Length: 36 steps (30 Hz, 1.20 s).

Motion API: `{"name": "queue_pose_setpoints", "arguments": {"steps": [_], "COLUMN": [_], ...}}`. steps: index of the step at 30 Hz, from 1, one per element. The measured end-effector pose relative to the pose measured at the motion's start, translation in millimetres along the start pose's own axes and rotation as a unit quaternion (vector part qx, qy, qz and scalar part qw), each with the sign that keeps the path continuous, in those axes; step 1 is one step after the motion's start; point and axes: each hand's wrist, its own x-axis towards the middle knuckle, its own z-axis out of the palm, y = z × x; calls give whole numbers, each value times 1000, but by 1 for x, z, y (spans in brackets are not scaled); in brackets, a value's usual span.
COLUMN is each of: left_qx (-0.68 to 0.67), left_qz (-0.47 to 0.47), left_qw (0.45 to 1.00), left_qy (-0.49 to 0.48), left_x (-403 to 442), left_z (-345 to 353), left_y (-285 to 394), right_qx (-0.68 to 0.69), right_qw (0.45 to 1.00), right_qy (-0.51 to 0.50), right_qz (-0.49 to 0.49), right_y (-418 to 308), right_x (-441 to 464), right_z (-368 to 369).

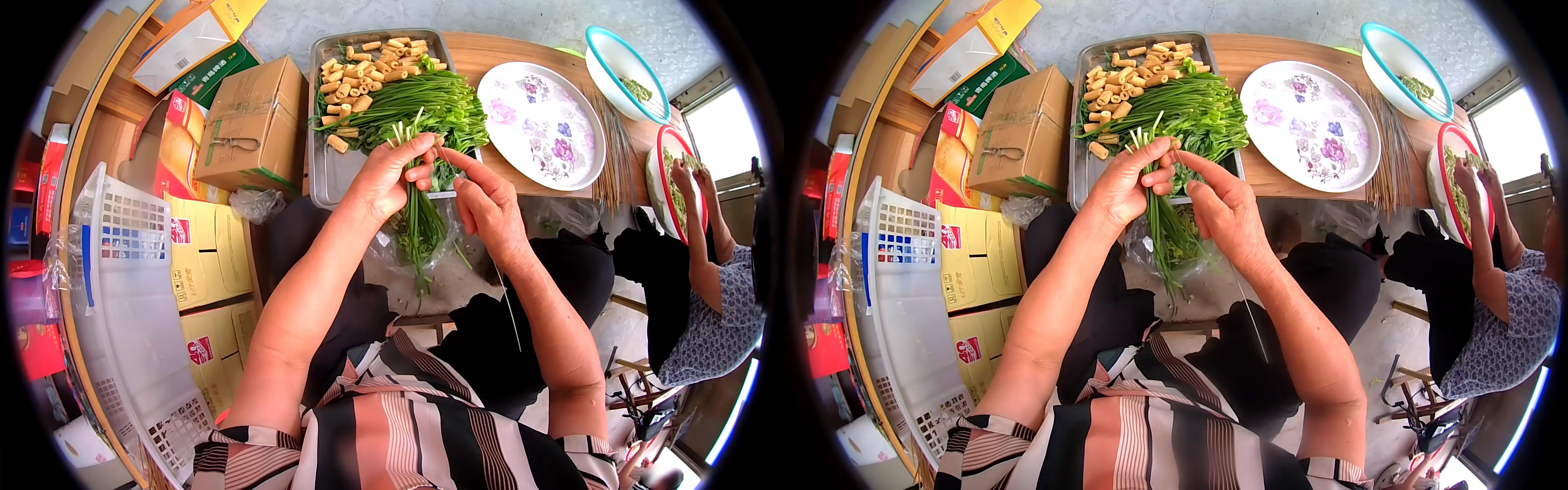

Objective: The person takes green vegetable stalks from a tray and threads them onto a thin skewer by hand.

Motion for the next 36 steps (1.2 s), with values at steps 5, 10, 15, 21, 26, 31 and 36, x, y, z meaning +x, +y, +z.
{"name": "queue_pose_setpoints", "arguments": {"steps": [5,10,15,21,26,31,36], "left_qx": [1,-10,-12,-5,-5,13,17], "left_qz": [0,4,2,6,-3,-1,-1], "left_qw": [1000,1000,1000,1000,1000,1000,1000], "left_qy": [3,-3,-1,-3,-3,-1,-7], "left_x": [-1,0,-1,-1,-2,-3,-2], "left_z": [1,0,0,1,2,3,0], "left_y": [0,0,0,0,4,5,5], "right_qx": [0,9,8,11,12,10,11], "right_qw": [1000,1000,1000,1000,1000,1000,1000], "right_qy": [0,-2,1,1,4,-1,-4], "right_qz": [5,5,7,6,7,-4,-4], "right_y": [-1,0,1,2,1,2,2], "right_x": [0,-1,0,0,-1,-1,-1], "right_z": [0,0,0,1,1,0,1]}}
